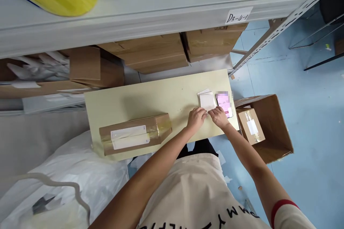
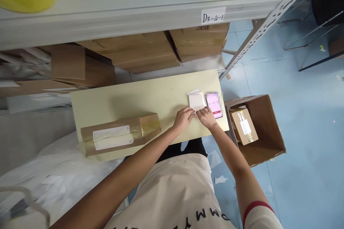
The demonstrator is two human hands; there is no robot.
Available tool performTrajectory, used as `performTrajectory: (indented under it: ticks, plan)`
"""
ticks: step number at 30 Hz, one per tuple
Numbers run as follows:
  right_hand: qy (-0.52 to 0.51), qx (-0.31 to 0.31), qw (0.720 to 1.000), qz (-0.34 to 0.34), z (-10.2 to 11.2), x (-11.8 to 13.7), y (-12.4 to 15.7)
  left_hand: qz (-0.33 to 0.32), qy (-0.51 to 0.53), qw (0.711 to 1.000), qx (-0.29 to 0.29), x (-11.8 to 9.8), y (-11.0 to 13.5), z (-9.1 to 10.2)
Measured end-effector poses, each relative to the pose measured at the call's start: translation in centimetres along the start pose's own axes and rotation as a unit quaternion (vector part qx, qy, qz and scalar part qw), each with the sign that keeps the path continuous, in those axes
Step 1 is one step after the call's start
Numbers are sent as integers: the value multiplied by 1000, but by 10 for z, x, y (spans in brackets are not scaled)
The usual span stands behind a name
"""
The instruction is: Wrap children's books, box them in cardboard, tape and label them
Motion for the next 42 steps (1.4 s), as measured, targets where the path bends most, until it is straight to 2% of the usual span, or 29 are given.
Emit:
performTrajectory:
  ticks: [4, 8, 12, 15, 17, 18, 20, 21, 22, 23, 25, 27, 28, 31, 34, 39, 42]
  plan:
    - [-7, -26, 1000, -10, 12, 2, 3, -49, -34, 998, 34, -19, 1, 10]
    - [-48, -80, 993, -69, 33, -2, 10, -58, -20, 998, 23, -32, 4, 28]
    - [-135, -179, 962, -156, 55, -17, 11, -35, 88, 995, -20, -38, 7, 58]
    - [-228, -187, 941, -166, 60, -22, -5, 19, 229, 973, -41, -31, 6, 85]
    - [-299, -147, 931, -149, 59, -20, -20, 50, 299, 949, -90, -25, 6, 109]
    - [-325, -126, 927, -140, 59, -16, -28, 52, 308, 939, -142, -24, 7, 124]
    - [-347, -98, 924, -127, 64, -7, -38, 17, 256, 927, -275, -31, 17, 154]
    - [-341, -96, 927, -122, 68, -2, -42, -16, 198, 925, -323, -41, 23, 165]
    - [-329, -99, 932, -116, 74, 4, -44, -54, 130, 931, -337, -54, 28, 169]
    - [-312, -104, 938, -107, 79, 10, -45, -93, 62, 944, -311, -68, 29, 167]
    - [-283, -116, 949, -81, 88, 22, -45, -150, -52, 970, -182, -93, 25, 148]
    - [-274, -126, 952, -57, 93, 32, -44, -172, -120, 975, -66, -106, 20, 127]
    - [-277, -128, 951, -52, 93, 35, -43, -174, -140, 974, -37, -108, 17, 120]
    - [-294, -122, 946, -67, 88, 38, -38, -162, -175, 971, -15, -104, 7, 112]
    - [-305, -121, 940, -91, 79, 35, -33, -138, -190, 972, -7, -93, -2, 112]
    - [-323, -141, 930, -106, 70, 26, -26, -70, -144, 986, -37, -80, -13, 125]
    - [-298, -150, 936, -112, 62, 17, -25, -52, -115, 991, -45, -79, -18, 132]
Point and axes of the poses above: each hand's wrist, its own y-axis away from the middle knuckle, its own z-axis out of the back of the hand, x = y × z, the point moved 6 cm from there along -y, towards the middle knuckle, and after that the axes turned 15 degrees about y, right-handed, at the moved point
